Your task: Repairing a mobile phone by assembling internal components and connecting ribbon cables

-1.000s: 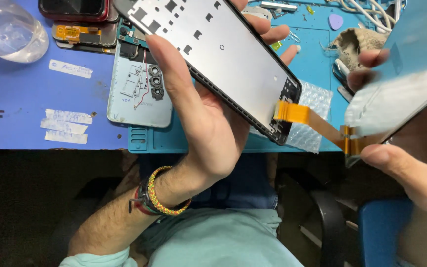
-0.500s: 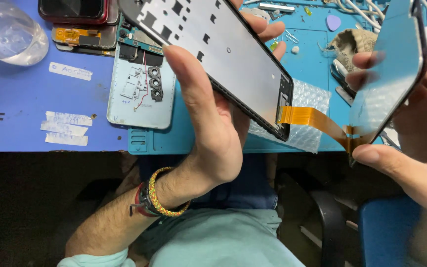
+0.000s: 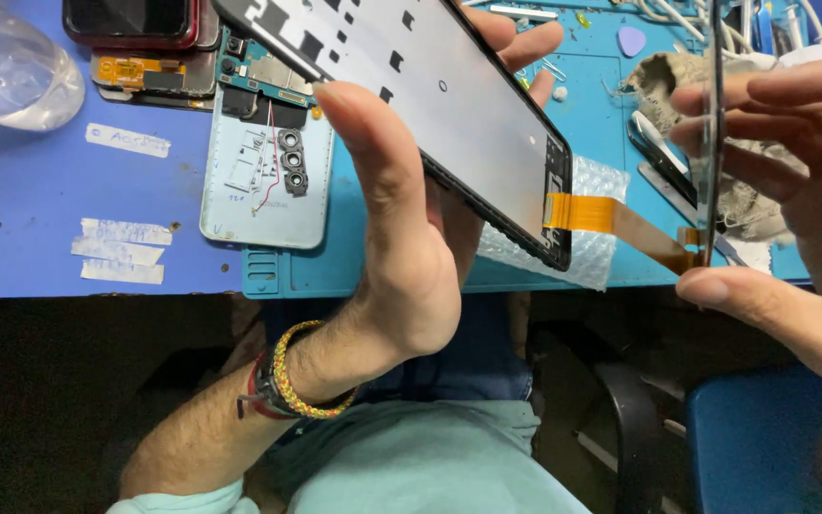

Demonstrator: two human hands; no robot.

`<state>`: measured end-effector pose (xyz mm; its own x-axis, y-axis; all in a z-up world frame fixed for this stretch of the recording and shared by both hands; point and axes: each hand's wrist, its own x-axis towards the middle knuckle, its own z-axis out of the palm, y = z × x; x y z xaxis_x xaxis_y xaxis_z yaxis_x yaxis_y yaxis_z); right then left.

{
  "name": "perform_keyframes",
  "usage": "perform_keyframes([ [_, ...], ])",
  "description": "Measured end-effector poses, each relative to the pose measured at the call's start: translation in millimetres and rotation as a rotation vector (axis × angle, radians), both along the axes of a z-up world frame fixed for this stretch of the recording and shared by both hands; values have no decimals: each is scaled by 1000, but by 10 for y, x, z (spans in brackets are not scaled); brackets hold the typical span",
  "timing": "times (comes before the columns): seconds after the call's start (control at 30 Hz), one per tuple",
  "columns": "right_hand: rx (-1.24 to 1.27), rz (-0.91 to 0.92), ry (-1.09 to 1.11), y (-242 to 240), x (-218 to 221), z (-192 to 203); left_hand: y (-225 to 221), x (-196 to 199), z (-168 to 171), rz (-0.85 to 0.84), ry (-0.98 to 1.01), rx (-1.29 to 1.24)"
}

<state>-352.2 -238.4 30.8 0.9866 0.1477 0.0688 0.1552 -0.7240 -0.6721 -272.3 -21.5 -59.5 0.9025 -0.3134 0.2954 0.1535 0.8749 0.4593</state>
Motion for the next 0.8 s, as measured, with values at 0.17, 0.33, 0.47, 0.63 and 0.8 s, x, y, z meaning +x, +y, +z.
perform_keyframes([
  [0.17,16,11,4,-28,-30,-20,54,8,21,6,-19,84],
  [0.33,-33,41,-4,-21,-15,2,104,-3,37,-20,-70,278],
  [0.47,-84,27,-11,18,2,42,143,13,69,-4,-169,411],
  [0.63,-45,27,16,74,158,154,166,66,77,-29,-273,438],
  [0.8,133,43,194,23,419,171,130,87,74,-85,-161,444],
])
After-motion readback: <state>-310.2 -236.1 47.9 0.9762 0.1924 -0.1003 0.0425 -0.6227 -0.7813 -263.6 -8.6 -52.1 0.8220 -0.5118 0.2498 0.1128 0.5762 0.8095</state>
